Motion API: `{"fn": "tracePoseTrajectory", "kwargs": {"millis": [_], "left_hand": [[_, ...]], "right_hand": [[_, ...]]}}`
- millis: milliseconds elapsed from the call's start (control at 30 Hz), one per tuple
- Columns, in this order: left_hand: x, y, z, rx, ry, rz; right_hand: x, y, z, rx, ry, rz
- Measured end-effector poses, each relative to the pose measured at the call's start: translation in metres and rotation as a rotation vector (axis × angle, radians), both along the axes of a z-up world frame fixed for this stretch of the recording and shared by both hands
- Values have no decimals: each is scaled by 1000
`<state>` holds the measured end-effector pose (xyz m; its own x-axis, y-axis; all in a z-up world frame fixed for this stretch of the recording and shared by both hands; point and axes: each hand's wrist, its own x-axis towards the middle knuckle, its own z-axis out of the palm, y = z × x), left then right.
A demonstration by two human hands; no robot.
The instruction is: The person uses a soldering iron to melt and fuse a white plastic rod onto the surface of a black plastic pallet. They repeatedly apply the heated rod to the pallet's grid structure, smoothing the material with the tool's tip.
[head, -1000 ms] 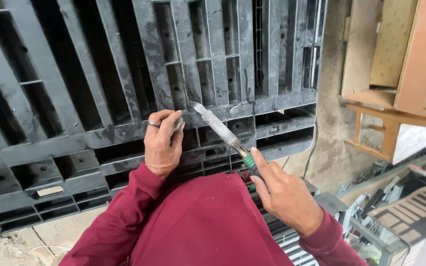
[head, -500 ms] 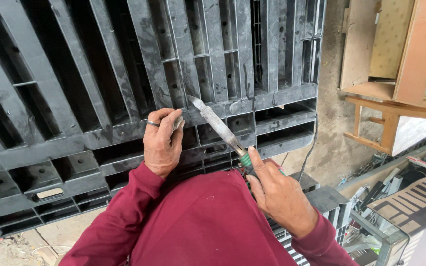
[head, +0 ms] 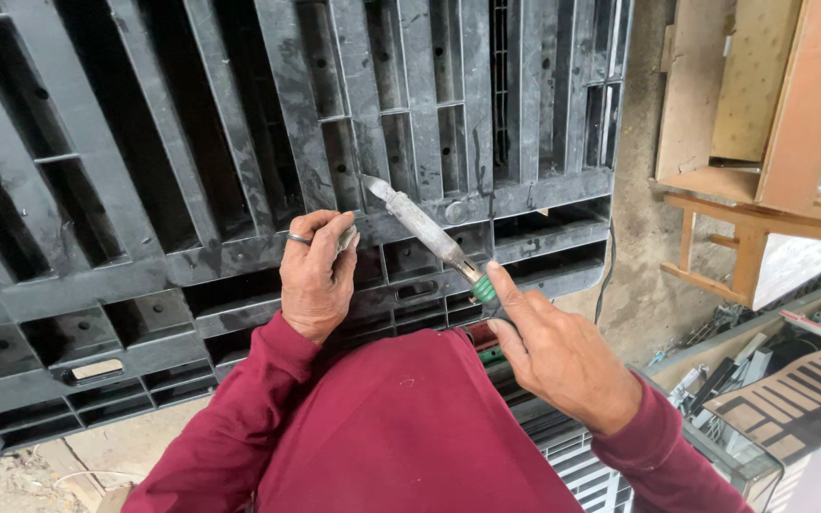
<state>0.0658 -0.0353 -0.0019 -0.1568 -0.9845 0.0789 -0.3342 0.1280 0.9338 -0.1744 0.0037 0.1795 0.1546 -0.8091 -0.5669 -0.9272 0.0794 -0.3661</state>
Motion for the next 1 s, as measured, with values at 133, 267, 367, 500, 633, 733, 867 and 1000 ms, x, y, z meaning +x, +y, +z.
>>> {"fn": "tracePoseTrajectory", "kwargs": {"millis": [133, 267, 367, 500, 633, 733, 867, 1000], "left_hand": [[0, -1, 2, -21, -8, 12], [-1, -1, 3, 8, -3, 31], [-3, -1, 5, -2, -27, 55], [-5, 1, 10, -48, -76, 102], [-7, 2, 11, -27, -58, 117], [-8, 3, 11, -12, -32, 128], [-10, 5, 11, -7, -28, 152], [-11, 5, 11, -14, -56, 166]], "right_hand": [[-4, -8, 1, 8, -11, 14], [-12, -17, 4, 11, 9, 72], [-23, -31, 4, 20, 44, 143], [-43, -59, 3, 66, 130, 266], [-62, -88, 4, 34, -24, 367], [-67, -101, 8, 138, 81, 375], [-69, -105, 10, 197, 174, 411], [-70, -102, 12, 161, 222, 474]]}}
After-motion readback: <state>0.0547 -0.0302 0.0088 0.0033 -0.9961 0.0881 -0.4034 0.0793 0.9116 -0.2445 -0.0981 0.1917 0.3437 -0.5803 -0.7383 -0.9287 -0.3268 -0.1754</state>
